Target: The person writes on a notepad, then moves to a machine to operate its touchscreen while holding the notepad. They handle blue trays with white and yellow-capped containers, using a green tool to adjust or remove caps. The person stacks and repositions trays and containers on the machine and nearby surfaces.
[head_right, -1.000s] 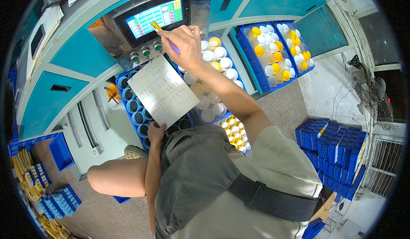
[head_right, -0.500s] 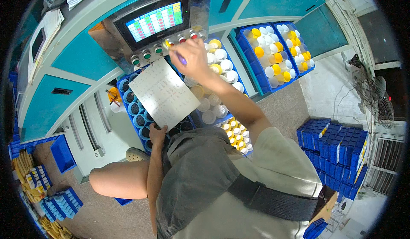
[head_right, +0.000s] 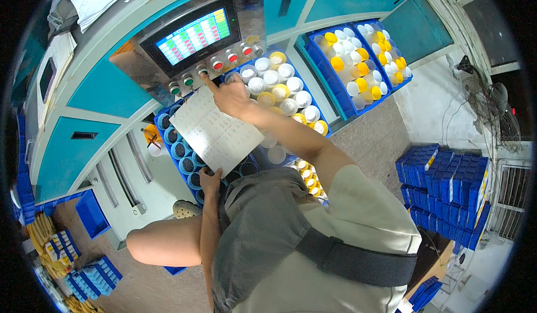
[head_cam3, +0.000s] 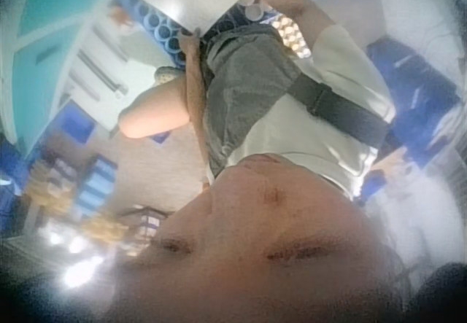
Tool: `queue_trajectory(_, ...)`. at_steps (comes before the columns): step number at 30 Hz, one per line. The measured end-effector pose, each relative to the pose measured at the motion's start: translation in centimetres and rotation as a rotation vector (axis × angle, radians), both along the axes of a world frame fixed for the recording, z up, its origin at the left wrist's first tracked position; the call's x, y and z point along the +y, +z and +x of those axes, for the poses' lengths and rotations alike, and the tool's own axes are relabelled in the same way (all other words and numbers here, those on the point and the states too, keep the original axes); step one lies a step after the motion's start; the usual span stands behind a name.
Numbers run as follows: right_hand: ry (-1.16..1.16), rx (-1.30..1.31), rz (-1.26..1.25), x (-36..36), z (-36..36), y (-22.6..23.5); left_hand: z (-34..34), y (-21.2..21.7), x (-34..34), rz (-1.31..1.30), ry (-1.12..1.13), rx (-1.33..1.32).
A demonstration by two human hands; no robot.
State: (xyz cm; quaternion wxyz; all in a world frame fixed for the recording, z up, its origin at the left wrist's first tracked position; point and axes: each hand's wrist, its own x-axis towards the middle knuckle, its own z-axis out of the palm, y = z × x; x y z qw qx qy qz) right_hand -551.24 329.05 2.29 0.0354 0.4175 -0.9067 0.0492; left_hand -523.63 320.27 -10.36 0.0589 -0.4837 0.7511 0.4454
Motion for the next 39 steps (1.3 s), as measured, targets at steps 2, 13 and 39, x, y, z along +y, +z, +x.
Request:
queue_trajectory(2,0.037,0.0,-0.179,0.8,-0.1,-0.3,0.0,-0.1,0.1,0.005,0.012,0.007)
queue_trajectory(13,-0.437,-0.003,-0.221,4.2,-6.1,-2.0,-0.1,1.0,0.5,0.019,0.022,-0.016)
queue_trajectory(39,-0.342,-0.477,-0.484,12.7,-0.5,1.9,4.2,17.6,1.8,0.767,0.364,0.542)
